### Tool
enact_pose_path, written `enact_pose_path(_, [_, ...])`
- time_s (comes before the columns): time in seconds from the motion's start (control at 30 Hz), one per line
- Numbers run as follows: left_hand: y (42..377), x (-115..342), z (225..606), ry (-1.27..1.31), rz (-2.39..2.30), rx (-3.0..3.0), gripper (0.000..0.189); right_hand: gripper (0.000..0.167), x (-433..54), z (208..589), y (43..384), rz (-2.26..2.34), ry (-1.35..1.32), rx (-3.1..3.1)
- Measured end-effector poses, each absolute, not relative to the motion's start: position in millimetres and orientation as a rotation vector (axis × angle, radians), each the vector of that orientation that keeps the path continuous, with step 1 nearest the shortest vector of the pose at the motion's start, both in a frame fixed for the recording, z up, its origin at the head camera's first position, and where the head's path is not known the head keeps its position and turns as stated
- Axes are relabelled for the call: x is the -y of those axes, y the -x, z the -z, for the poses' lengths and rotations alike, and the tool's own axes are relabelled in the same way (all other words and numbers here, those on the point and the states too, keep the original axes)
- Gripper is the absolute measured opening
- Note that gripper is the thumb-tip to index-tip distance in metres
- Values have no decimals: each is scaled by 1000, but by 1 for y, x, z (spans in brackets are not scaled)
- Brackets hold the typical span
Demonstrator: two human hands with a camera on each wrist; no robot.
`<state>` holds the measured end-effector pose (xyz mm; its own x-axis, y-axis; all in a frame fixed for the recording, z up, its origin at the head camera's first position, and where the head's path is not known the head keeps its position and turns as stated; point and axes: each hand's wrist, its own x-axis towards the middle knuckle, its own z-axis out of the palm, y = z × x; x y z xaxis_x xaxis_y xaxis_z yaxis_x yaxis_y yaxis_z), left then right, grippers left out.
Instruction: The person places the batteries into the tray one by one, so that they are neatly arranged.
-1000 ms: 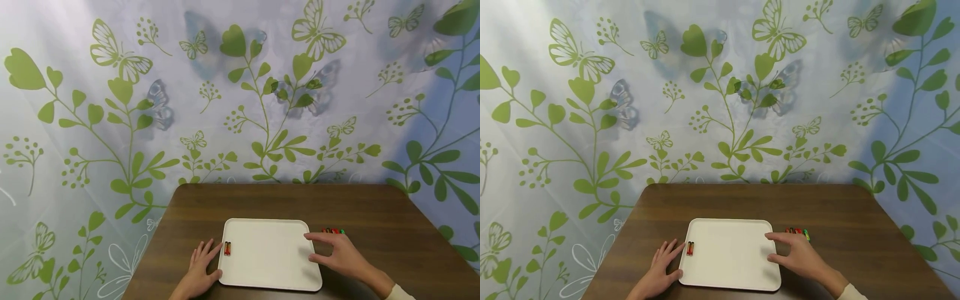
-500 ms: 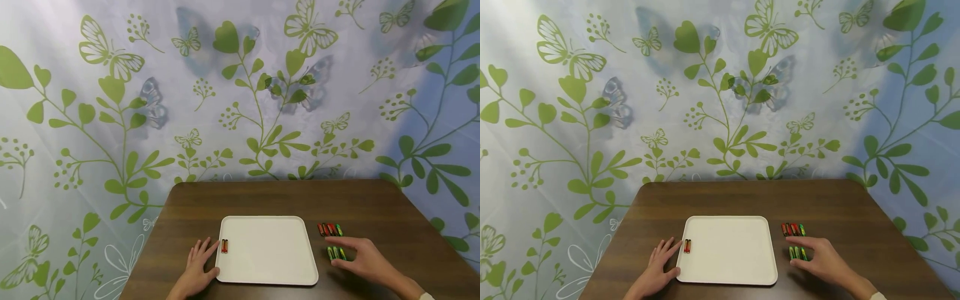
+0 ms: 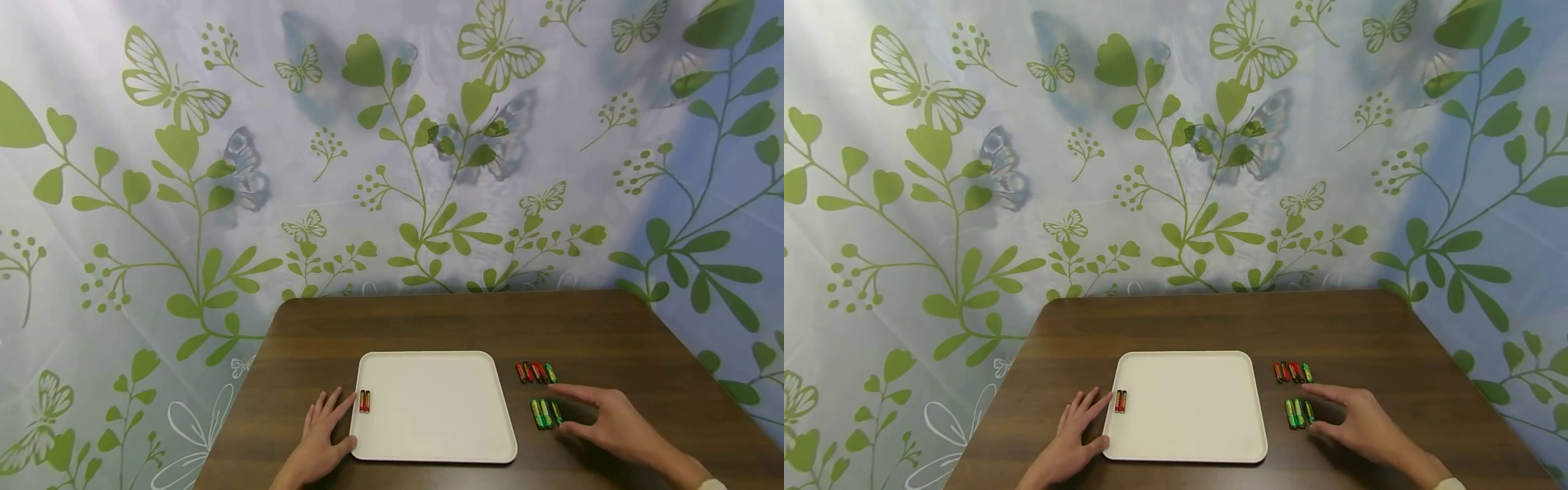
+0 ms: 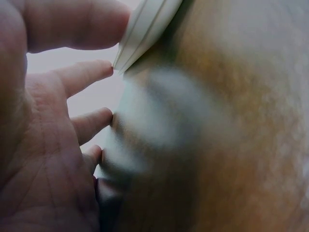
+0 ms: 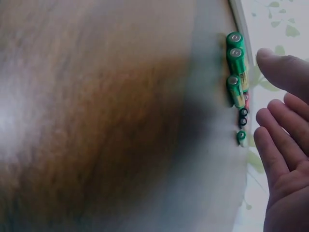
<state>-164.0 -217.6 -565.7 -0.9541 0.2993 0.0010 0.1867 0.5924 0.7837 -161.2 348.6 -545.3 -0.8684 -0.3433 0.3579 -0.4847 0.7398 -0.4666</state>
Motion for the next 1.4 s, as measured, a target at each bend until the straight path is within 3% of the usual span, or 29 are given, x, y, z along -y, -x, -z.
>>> enact_pose_path(0.43, [164,219,569,-401,-1307,-2696,80,59,-350,557,168,-742,-649,2802])
enact_pose_path(0.83, [164,217,566,-384,-1265,-2686,80,56,-346,540,178,-679,-687,2675])
enact_pose_path(1.4, [169,219,582,-470,-1398,-2710,77,57,-268,496,224,-830,-941,2547])
